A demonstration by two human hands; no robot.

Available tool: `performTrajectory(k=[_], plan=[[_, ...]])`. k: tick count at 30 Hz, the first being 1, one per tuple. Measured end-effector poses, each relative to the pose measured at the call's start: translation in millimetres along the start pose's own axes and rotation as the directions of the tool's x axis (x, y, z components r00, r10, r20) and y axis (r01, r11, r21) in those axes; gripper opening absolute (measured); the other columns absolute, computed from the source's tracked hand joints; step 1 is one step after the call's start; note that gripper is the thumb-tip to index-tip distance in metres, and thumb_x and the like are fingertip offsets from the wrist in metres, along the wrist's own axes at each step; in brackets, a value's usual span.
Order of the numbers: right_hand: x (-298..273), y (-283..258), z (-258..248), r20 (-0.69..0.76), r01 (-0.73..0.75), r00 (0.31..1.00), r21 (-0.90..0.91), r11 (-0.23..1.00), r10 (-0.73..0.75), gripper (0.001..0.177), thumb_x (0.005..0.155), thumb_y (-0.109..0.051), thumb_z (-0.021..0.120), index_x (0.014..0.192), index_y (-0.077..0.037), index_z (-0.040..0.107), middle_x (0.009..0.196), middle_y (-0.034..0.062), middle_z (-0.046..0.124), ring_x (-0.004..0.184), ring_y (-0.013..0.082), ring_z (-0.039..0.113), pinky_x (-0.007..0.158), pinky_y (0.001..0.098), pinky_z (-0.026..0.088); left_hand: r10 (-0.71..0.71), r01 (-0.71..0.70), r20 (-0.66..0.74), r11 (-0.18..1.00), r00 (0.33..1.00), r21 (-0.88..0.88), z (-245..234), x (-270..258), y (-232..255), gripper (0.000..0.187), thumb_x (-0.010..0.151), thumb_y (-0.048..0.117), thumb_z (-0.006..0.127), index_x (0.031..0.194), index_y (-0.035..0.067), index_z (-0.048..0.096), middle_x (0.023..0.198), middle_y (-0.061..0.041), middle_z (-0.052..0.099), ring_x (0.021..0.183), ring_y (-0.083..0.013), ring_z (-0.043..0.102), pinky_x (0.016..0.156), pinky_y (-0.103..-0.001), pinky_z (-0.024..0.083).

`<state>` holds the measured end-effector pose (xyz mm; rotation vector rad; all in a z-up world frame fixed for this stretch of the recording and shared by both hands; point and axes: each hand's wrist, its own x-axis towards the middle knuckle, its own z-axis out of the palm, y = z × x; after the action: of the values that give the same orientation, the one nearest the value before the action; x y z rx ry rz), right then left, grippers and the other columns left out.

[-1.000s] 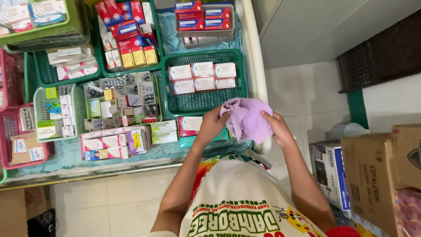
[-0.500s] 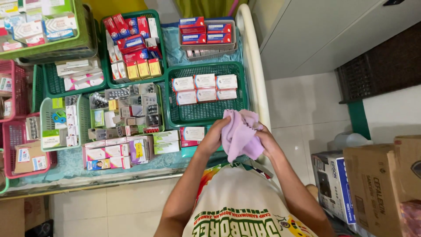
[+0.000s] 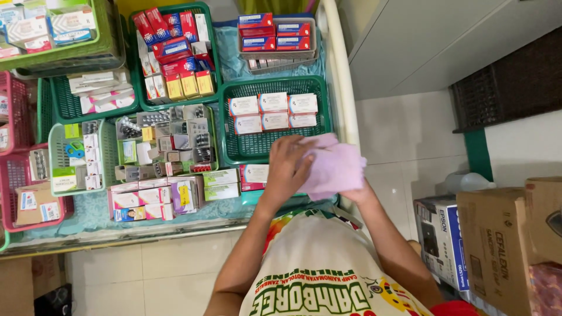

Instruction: The person wipes small rectangular boxes with a pink cloth, picking them up from a green basket, cleaning them, and placing them back into the basket. The person handles multiple boxes of different colors, including white, orange, and teal.

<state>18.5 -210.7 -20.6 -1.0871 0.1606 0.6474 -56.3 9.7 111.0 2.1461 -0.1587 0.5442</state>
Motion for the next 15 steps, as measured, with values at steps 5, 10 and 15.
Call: performTrajectory(k=[5,10,15], plan=[[2.9,-8.2,-5.9,0.083,0.077,0.993,0.040,0.996,-0.080,0.062,0.080,-0.017,0.065,0.140,-0.003,0.053,0.121,0.0147,0.067,0.110,0.0272,0.067,0.095,0.0467,0.056,-0.132,0.129,-0.029,0.989,0.991,-0.076,2.6,-4.8,-13.1,0.026,0.086,0.006,0.074,0.110,0.017,0.072,0.116,-0.006,0.060,0.116,-0.0328,0.057,0.103,-0.045,0.046],[7.5,-15.4,-3.7,0.155,0.137,0.977,0.081,0.987,-0.149,0.070,0.078,-0.015,0.061,0.146,-0.004,0.048,0.129,0.0152,0.065,0.117,0.0277,0.065,0.100,0.0473,0.054,-0.481,0.416,-0.095,0.827,0.871,-0.378,42.7,-13.2,-27.6,0.032,0.101,0.025,0.060,0.129,0.010,0.058,0.133,-0.020,0.048,0.129,-0.0422,0.048,0.111,-0.051,0.037],[-9.5,-16.7,28.7,0.281,0.199,0.940,0.011,0.980,-0.194,0.085,0.078,-0.037,0.068,0.149,0.002,0.045,0.140,0.0151,0.059,0.129,0.0244,0.056,0.111,0.0419,0.043,-0.704,0.566,0.211,0.317,0.678,-0.761,47.0,-7.3,8.9,0.056,0.108,0.036,0.045,0.151,0.000,0.045,0.145,-0.031,0.047,0.142,-0.0387,0.043,0.119,-0.049,0.031]])
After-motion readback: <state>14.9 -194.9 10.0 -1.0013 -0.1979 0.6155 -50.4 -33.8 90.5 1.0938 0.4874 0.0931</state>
